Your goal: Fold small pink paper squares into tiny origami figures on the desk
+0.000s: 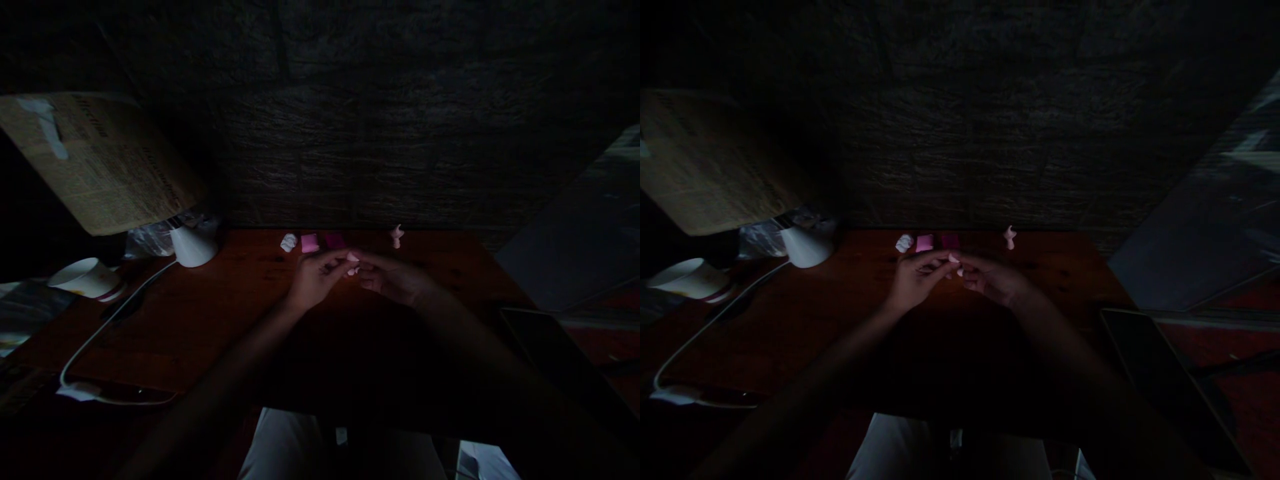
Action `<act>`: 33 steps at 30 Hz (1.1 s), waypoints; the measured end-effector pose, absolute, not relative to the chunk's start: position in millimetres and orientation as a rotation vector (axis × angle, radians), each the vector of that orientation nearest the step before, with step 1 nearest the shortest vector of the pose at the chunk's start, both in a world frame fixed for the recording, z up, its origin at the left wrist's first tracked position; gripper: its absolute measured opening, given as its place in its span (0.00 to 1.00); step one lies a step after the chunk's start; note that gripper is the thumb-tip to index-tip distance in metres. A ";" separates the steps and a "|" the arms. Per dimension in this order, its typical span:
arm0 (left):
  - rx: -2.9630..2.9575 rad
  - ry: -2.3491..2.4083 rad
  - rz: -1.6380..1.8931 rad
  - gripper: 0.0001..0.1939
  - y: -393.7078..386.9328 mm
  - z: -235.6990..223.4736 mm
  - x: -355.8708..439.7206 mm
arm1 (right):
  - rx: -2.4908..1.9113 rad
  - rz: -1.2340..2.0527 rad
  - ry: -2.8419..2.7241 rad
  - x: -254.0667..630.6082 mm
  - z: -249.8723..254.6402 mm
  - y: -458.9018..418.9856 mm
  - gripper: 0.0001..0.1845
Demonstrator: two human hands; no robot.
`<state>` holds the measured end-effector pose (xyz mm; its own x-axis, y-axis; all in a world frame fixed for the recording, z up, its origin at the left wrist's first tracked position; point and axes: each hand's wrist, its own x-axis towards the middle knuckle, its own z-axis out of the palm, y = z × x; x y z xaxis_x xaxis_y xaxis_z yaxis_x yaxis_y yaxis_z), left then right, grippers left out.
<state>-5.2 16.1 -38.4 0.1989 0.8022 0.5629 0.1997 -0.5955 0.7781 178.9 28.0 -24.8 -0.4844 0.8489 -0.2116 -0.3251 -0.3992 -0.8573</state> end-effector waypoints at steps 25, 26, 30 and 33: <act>2.068 1.013 1.421 0.11 17.0 -36.6 -8.2 | -0.862 1.960 -0.980 177.6 -28.0 28.1 0.15; 2.093 1.022 1.427 0.11 16.8 -37.4 -8.5 | -0.873 1.969 -0.971 177.0 -28.5 28.1 0.14; 2.080 1.024 1.461 0.11 14.6 -38.0 -6.8 | -0.873 1.997 -0.958 177.3 -25.1 27.0 0.15; 2.011 1.044 1.493 0.10 12.4 -35.5 -4.0 | -0.831 2.014 -0.931 179.7 -20.2 26.6 0.17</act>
<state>-4.0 12.4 -35.5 0.1393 0.7727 0.6193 0.3162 -0.6274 0.7116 179.7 26.6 -20.2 -0.5053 0.8297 -0.2374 -0.3570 -0.4514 -0.8178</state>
